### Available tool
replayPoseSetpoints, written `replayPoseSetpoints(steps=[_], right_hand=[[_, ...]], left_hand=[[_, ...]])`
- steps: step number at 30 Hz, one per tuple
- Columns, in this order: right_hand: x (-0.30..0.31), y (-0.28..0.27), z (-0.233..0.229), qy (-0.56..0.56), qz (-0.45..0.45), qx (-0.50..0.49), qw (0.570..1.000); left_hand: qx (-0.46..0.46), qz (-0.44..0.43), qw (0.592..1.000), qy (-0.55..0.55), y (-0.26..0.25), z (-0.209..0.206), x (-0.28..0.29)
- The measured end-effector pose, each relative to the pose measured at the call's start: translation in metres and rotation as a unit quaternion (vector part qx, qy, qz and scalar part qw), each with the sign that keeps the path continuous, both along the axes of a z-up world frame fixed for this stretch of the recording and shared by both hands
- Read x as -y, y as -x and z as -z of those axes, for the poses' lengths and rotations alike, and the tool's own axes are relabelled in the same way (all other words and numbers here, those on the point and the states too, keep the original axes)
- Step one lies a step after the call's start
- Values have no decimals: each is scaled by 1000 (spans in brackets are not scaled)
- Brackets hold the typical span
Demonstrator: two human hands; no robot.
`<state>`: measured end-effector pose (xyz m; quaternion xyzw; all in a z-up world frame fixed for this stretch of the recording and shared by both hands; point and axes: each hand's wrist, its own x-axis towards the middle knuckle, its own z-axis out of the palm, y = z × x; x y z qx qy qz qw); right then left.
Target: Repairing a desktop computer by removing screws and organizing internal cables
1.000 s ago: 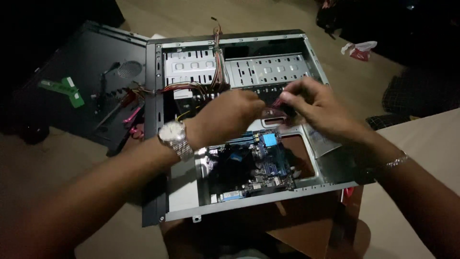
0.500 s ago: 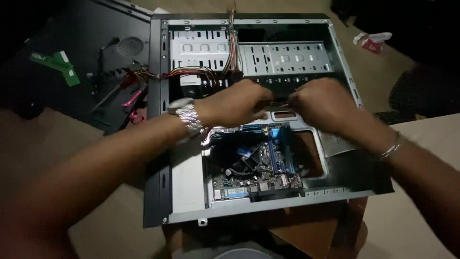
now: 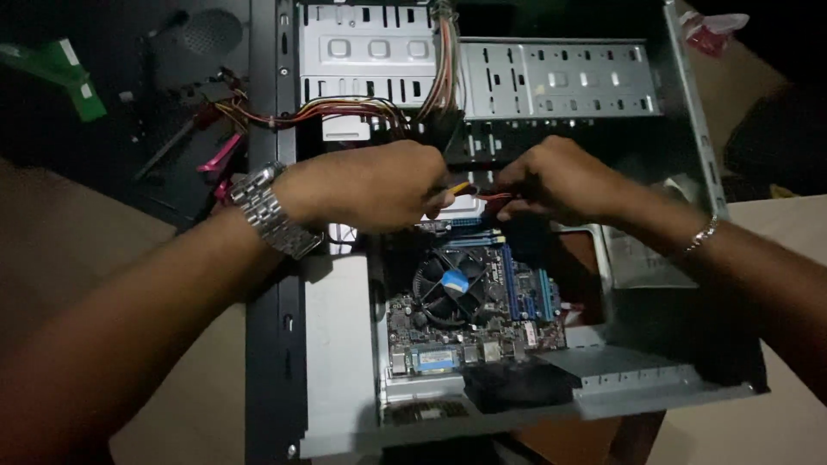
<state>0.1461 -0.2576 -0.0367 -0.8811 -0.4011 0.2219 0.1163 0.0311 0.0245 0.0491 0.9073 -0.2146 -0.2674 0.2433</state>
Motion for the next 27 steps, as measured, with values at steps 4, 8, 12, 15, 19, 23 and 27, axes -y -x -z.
replayPoseSetpoints(steps=[4, 8, 12, 15, 19, 23, 27], right_hand=[[-6, -3, 8, -64, -47, 12, 997], [-1, 0, 13, -57, -8, -34, 998], [-1, -2, 27, -43, -9, -17, 999], [-11, -4, 21, -148, -145, -7, 978], [-16, 0, 22, -161, -143, -38, 976], [-20, 6, 21, -106, -85, -60, 989], [-2, -7, 43, -146, -115, -112, 976]], left_hand=[[-18, 5, 1000, 13, 3, -8, 2], [15, 23, 999, 30, 5, -13, 6], [44, 29, 998, 32, 2, 2, 5], [71, 41, 997, 3, 0, 3, 3], [52, 31, 998, -25, 5, -8, 3], [68, 38, 997, -21, 7, -4, 2], [84, 36, 996, -8, 5, 3, 3]])
